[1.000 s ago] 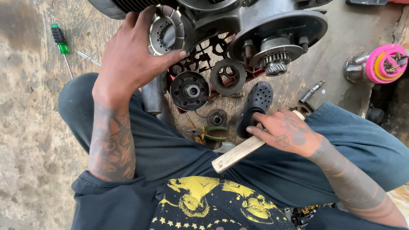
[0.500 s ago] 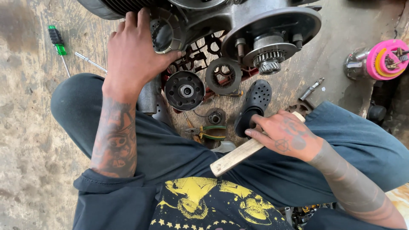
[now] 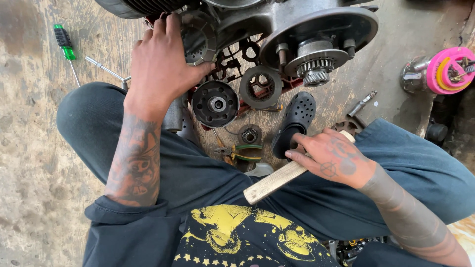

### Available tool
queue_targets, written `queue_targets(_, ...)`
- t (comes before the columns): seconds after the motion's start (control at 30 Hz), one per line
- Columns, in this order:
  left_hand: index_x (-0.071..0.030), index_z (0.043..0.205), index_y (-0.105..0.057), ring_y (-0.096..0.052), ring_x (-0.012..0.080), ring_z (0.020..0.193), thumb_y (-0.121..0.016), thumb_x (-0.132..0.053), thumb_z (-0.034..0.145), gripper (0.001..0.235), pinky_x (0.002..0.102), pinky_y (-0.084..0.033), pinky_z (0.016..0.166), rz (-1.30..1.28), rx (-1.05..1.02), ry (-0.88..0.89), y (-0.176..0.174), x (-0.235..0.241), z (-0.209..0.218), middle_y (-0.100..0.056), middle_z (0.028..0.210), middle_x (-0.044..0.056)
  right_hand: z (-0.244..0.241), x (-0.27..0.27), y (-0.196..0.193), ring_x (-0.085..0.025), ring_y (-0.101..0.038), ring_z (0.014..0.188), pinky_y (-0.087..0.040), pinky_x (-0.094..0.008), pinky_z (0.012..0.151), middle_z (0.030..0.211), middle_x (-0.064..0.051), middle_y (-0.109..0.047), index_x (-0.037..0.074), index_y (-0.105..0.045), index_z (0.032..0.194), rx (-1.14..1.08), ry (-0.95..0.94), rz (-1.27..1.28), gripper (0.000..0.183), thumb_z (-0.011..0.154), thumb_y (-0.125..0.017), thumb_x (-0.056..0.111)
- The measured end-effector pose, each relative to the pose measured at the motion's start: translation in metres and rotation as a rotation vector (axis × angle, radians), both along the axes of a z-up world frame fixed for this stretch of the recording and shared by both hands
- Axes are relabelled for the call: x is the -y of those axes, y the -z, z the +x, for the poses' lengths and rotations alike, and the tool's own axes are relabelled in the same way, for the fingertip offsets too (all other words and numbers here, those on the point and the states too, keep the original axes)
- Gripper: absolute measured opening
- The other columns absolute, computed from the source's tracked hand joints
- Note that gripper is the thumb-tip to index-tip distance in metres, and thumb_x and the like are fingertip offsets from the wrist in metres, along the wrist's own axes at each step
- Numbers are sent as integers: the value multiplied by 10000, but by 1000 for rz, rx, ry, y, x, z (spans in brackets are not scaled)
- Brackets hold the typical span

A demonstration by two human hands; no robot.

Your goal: Cleaning a motorcycle engine component using a brush

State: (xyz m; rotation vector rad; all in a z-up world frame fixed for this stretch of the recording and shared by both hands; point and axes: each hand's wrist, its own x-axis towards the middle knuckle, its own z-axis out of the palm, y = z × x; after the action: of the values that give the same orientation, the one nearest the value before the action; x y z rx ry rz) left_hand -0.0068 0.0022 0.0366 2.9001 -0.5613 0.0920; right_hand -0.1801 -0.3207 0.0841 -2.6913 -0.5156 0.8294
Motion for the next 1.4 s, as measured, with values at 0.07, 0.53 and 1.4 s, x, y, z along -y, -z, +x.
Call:
queue_targets(0.07,75,1289,-570,-688,402,961,-892,-584,804,880,513,-553,802,15,1,-1,2,0,1,-662,1165,234,1,0,0,-296,-694,640,-512,-376,724,695,-6,-754,136,-625,899,-25,11,-1,313,960,-607,442)
queue_targets(0.53,47,1266,-597,-687,382,897,-873,-604,795,850,486,-548,752,58,55,-38,21,5,8,-672,1075,202,0,-1,4,-272,-696,643,-495,-353,743,777,34,-787,128,-627,893,-29,-16,25,314,975,-593,429)
queue_targets(1.4,57,1262,-600,-689,399,929,-944,-599,812,867,466,-578,737,-1,72,-5,23,4,11,-665,1076,209,-5,3,7,-250,-681,613,-484,-339,753,775,47,-793,131,-615,922,-12,-34,13,326,982,-585,450)
